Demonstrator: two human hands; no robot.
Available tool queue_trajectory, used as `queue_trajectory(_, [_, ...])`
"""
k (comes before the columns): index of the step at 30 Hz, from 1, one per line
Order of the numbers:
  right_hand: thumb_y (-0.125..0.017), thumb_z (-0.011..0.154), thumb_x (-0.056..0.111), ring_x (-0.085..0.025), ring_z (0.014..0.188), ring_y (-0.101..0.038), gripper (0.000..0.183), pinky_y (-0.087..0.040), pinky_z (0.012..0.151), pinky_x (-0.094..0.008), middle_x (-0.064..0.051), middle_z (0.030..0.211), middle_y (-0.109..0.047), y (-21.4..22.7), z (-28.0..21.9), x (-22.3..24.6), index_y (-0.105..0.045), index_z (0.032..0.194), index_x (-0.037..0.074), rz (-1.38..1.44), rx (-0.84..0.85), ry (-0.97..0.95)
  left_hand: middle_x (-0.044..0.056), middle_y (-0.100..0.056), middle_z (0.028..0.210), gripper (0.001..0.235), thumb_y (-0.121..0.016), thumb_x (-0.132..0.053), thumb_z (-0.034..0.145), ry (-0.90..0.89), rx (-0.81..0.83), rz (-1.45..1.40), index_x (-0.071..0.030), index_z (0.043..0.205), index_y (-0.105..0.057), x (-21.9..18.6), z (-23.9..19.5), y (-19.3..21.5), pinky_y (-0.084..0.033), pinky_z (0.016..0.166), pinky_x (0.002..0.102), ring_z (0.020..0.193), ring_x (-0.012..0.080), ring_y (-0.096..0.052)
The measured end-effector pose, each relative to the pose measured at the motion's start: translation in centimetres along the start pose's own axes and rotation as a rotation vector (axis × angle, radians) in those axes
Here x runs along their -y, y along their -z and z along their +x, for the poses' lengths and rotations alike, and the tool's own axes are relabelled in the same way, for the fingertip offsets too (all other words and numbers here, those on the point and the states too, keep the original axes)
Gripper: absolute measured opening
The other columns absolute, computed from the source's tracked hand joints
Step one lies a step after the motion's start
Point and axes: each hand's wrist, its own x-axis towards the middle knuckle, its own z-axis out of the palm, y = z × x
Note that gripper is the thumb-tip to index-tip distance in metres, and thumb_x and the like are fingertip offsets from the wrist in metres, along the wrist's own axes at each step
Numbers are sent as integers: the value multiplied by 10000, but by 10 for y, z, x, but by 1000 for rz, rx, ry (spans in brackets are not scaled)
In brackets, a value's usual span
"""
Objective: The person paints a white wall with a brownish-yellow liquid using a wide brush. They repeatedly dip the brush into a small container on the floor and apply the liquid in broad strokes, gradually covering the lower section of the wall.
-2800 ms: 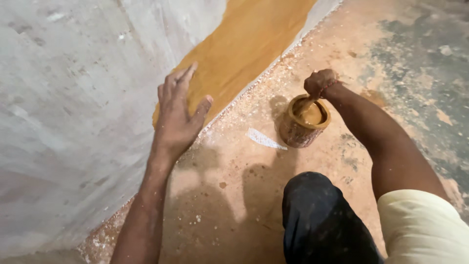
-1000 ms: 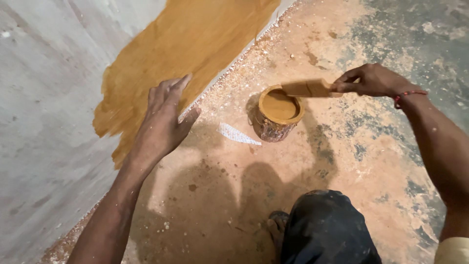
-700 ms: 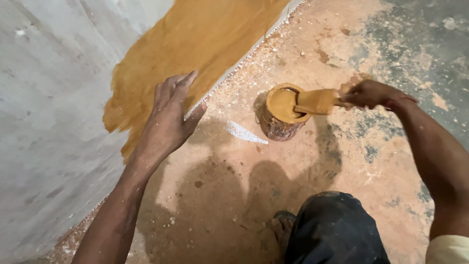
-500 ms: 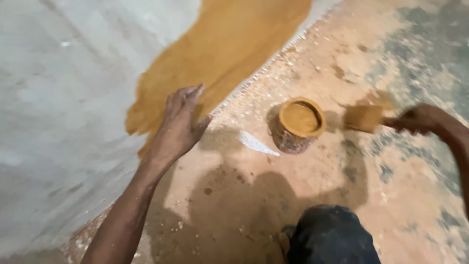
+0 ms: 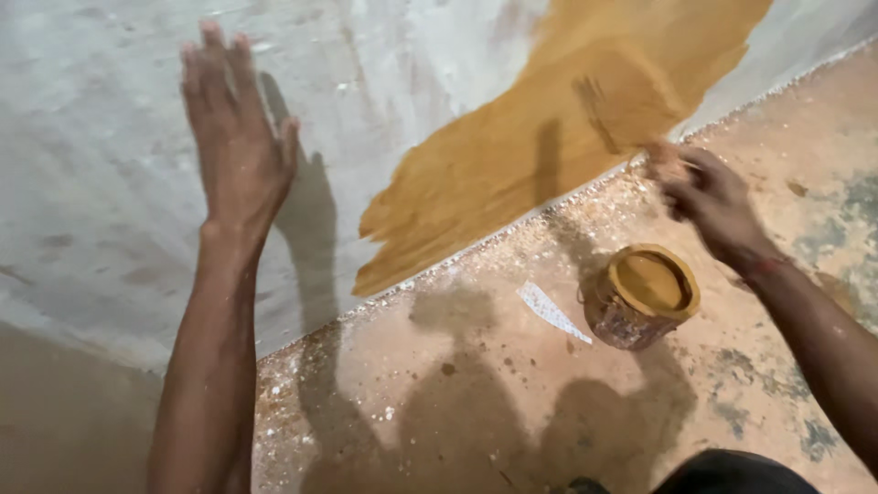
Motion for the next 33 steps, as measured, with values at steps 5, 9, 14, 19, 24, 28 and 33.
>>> queue_trajectory(5, [-633,1002,238,-108,810,-635,470,-570,644,-260,-63,1148,-693,-143,21,99,-557,1445,100,-251,235,200,181,-115,1752,914,-679,-6,1002,89,-134,-26,-52,1700,-91,27,-27,40,-159,1405,506,1632,412,-118])
queue_trajectory(9, [-663,1011,260,-116,900,-680,475,-602,759,-260,-78,1175,-704,-215,18,128,-576,1432,57,-200,372,402,183,-161,1755,904,-670,42,997,144,-184,-71,-49,1687,-93,35,-30,41,-198,1400,501,1639,387,-177])
queue_trajectory(14, [-679,991,240,-133,854,-684,436,-589,746,-280,-71,1121,-728,-239,29,132,-624,1384,60,-259,340,377,237,-310,1700,904,-697,57,987,190,-149,-139,-44,1709,-163,35,-25,25,-293,1359,506,1587,400,-329])
queue_trajectory(19, [-662,1009,206,-101,873,-694,368,-591,694,-257,-66,1104,-730,-197,61,106,-648,1347,62,-269,153,317,278,-325,1655,954,-744,36,870,158,-36,-150,24,1649,-194,40,-35,23,-285,1291,521,1527,470,-312])
queue_trajectory(24, [-692,998,163,-110,799,-654,350,-538,590,-233,-84,1030,-709,-137,67,61,-638,1318,32,-168,-190,47,237,-283,1683,960,-766,17,843,145,4,-123,28,1635,-225,47,-39,19,-242,1278,549,1554,444,-269])
queue_trajectory(28, [-689,1000,147,-121,777,-650,333,-506,560,-250,-98,986,-699,-124,77,44,-636,1302,16,-134,-309,25,225,-268,1686,959,-757,20,835,144,29,-70,14,1637,-231,47,-39,17,-225,1281,567,1565,429,-244])
queue_trajectory(33, [-649,985,180,-104,776,-707,308,-595,622,-238,-73,1004,-738,-190,72,60,-640,1257,34,-239,-118,188,260,-250,1677,944,-727,37,859,149,9,-18,12,1655,-221,28,-28,25,-241,1285,553,1548,459,-237])
